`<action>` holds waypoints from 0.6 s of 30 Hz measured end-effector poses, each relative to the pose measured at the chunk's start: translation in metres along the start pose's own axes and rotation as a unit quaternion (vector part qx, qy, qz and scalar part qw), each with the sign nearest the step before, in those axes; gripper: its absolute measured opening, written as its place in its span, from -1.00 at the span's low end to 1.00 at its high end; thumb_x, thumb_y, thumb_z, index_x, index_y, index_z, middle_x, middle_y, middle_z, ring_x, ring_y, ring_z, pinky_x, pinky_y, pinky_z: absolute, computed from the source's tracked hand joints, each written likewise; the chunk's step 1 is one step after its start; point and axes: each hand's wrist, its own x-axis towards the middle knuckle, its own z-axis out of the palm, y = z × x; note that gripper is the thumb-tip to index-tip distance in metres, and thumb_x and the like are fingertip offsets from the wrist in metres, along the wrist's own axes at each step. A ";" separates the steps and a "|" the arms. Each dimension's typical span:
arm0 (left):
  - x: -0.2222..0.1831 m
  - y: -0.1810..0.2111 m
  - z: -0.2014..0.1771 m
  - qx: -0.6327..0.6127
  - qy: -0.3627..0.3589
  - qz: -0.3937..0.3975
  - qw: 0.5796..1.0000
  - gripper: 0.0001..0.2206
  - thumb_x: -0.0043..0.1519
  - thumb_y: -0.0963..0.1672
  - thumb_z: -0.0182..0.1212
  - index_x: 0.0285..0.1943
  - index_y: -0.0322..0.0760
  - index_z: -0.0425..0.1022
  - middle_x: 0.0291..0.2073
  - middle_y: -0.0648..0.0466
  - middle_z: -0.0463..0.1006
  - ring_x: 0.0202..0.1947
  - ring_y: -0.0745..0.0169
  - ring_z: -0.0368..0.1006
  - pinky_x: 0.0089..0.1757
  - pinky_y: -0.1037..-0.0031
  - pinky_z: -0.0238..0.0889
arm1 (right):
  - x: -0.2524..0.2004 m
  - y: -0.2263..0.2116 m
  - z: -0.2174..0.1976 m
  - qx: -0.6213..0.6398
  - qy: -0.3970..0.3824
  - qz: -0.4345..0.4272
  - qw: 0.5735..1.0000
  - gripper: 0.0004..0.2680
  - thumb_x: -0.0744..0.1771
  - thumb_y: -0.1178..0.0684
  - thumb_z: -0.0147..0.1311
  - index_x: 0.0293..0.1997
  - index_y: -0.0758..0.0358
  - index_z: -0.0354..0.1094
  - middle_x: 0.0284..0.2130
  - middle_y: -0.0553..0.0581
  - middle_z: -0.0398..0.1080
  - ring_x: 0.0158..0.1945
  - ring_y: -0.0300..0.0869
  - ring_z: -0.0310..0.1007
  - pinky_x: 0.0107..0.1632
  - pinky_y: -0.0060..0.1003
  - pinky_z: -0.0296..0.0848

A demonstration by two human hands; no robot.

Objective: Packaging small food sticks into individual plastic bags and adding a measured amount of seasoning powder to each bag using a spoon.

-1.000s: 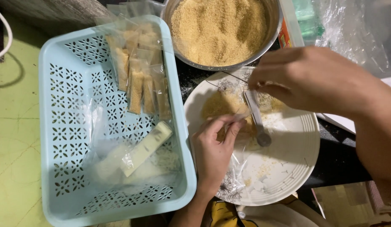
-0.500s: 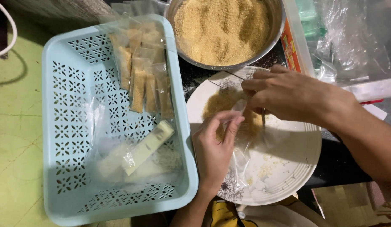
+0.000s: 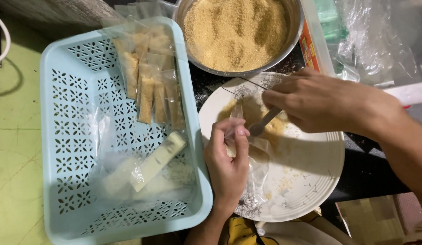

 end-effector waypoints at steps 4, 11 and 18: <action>0.002 0.006 -0.001 0.010 0.008 -0.004 1.000 -0.84 0.41 -0.13 -0.04 -0.04 -0.31 0.42 -0.29 0.03 0.57 -0.32 0.26 0.55 -0.25 0.50 0.44 | 0.019 -0.014 0.006 0.067 0.001 -0.061 0.996 -0.79 0.37 0.00 0.07 0.13 -0.02 0.39 -0.39 -0.01 0.54 -0.49 -0.18 0.55 -0.28 -0.13 0.53; 0.001 0.006 -0.001 -0.002 0.019 -0.003 1.000 -0.83 0.41 -0.10 -0.02 -0.04 -0.29 0.41 -0.22 0.03 0.59 -0.35 0.34 0.52 -0.32 0.55 0.41 | 0.029 -0.015 0.027 0.144 0.048 -0.122 0.981 -0.90 0.36 -0.01 0.13 -0.13 0.07 0.51 -0.33 0.00 0.56 -0.45 -0.13 0.55 -0.08 -0.17 0.42; 0.001 0.005 -0.002 -0.015 -0.011 -0.017 1.000 -0.84 0.41 -0.11 0.01 0.01 -0.27 0.42 -0.33 0.05 0.56 -0.39 0.35 0.49 -0.41 0.58 0.40 | -0.005 -0.008 0.019 0.051 -0.044 -0.015 0.998 -0.86 0.37 -0.20 0.09 -0.24 -0.18 0.56 -0.51 -0.17 0.56 -0.45 -0.22 0.44 0.13 -0.21 0.22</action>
